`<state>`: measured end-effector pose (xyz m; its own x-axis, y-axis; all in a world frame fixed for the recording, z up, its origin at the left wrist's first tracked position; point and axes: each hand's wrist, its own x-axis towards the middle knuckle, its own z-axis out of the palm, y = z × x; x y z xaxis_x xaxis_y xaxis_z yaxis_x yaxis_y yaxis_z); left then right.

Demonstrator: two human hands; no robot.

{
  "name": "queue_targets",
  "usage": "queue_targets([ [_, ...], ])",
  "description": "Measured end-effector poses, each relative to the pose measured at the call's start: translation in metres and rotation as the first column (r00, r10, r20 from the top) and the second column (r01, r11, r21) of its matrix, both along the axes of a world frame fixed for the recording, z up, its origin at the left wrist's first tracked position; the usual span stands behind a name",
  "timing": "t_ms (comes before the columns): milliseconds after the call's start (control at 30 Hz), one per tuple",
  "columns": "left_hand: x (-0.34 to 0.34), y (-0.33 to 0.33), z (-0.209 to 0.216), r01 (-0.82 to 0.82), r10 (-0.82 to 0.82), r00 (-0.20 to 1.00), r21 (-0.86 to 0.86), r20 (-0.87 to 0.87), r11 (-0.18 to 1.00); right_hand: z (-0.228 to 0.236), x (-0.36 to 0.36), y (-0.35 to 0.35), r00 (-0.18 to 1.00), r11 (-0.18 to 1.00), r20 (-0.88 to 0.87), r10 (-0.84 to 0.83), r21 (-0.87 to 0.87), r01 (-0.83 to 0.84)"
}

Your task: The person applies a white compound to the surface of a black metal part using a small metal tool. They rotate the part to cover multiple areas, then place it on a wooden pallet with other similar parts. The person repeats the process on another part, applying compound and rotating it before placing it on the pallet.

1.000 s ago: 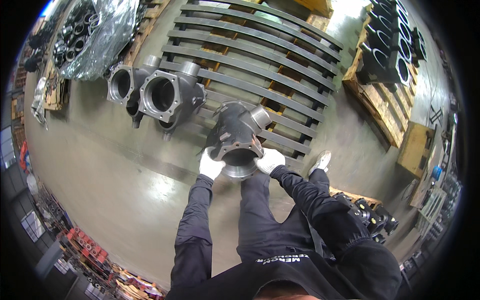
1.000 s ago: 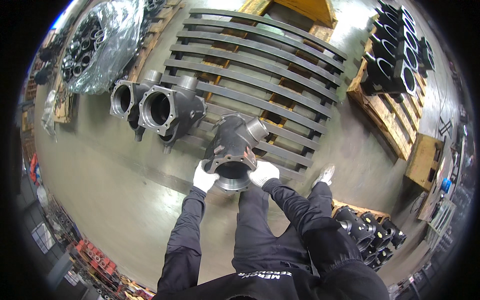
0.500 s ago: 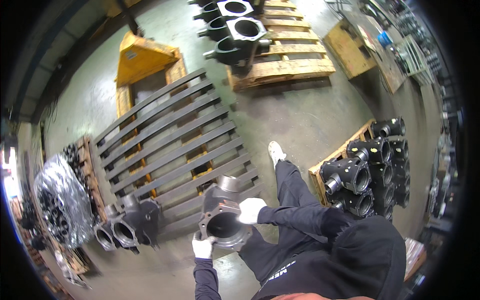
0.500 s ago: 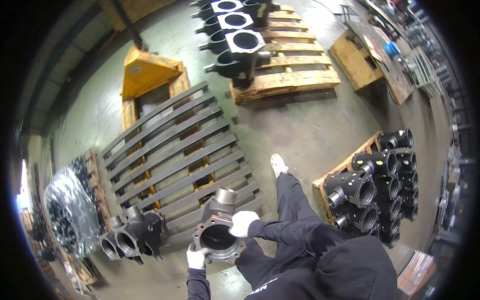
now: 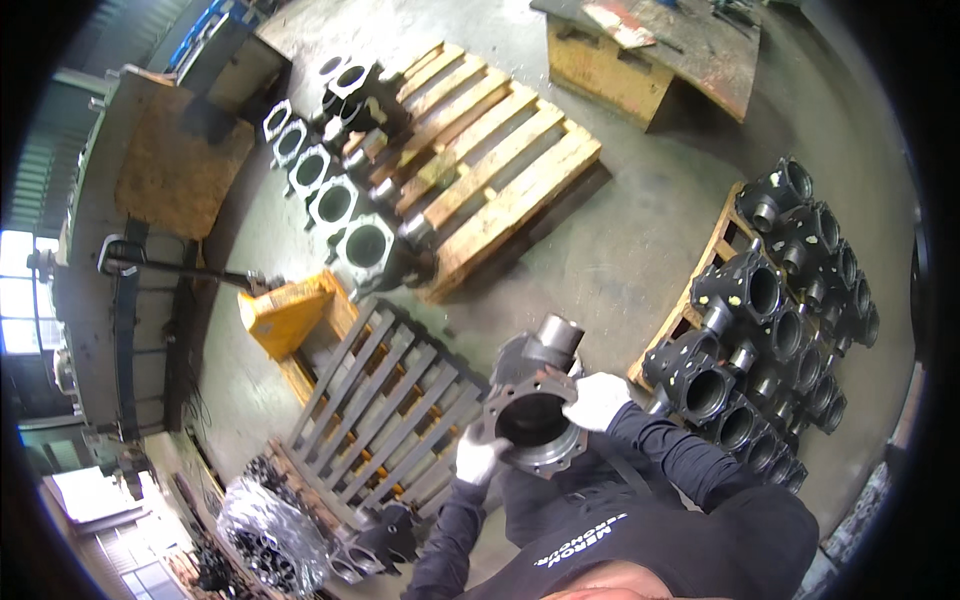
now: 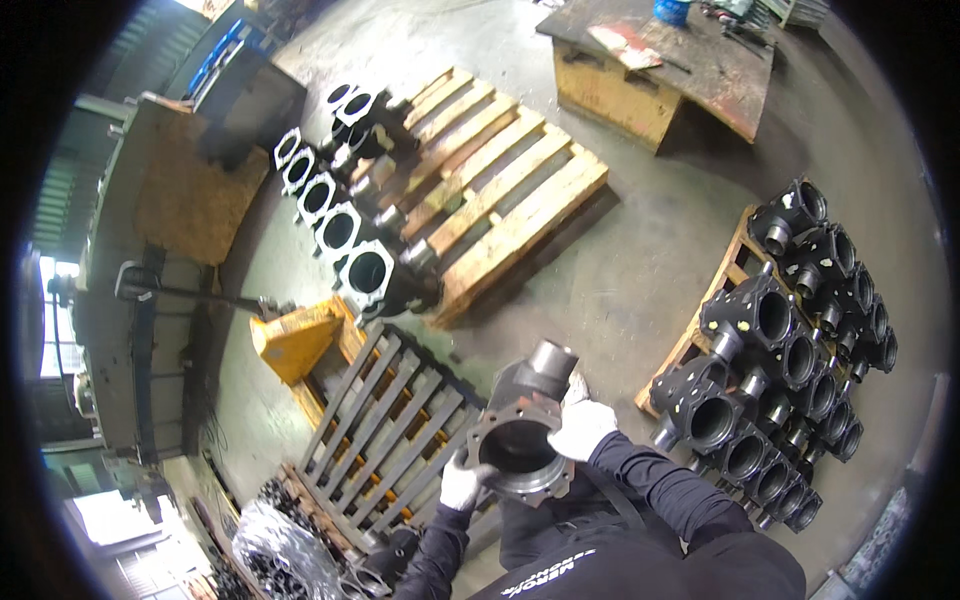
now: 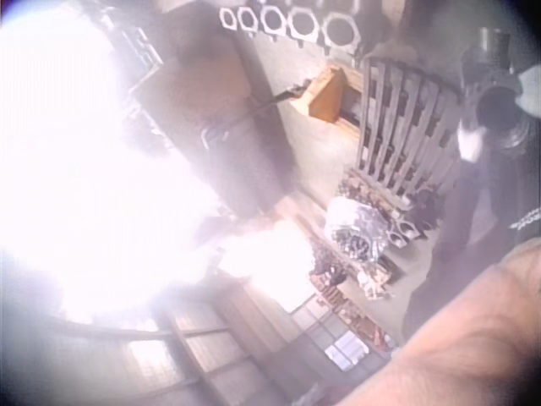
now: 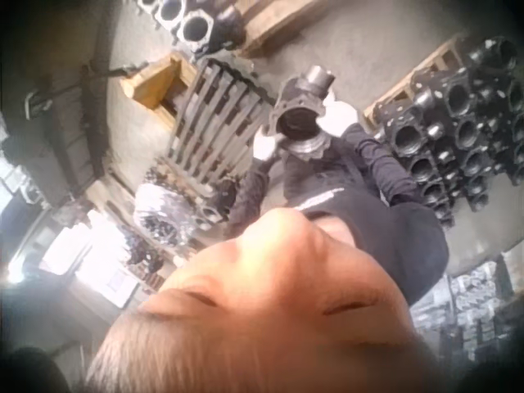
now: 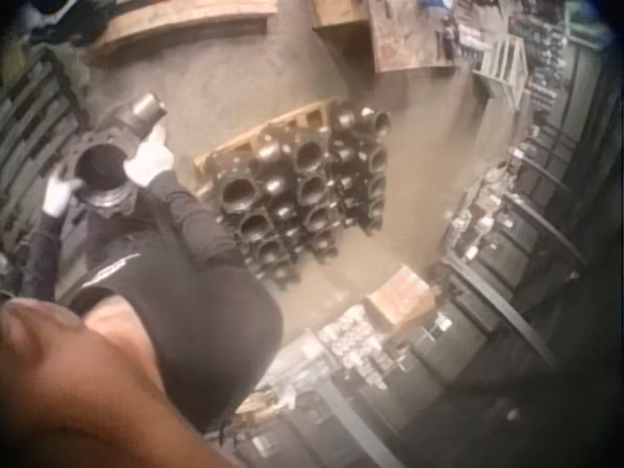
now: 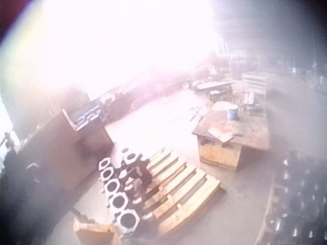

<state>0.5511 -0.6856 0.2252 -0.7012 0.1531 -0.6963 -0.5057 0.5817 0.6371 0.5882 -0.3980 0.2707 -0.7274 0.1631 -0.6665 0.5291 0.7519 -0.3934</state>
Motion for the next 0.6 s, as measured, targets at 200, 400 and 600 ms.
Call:
queue_targets([
  [200,-0.177,0.152,0.036,0.236,-0.227,0.963,0.049,-0.146,0.970,0.041,-0.109,0.131,0.979,0.988,-0.183,-0.090,0.111,0.111],
  [400,-0.333,0.289,-0.006,0.299,-0.286,0.951,0.123,-0.114,0.946,0.005,-0.233,0.260,0.951,0.983,-0.296,-0.092,0.126,0.135],
  [600,-0.484,0.428,-0.125,0.322,-0.322,0.947,0.051,-0.015,0.945,-0.139,-0.370,0.382,0.976,0.978,-0.107,-0.192,0.057,0.198],
])
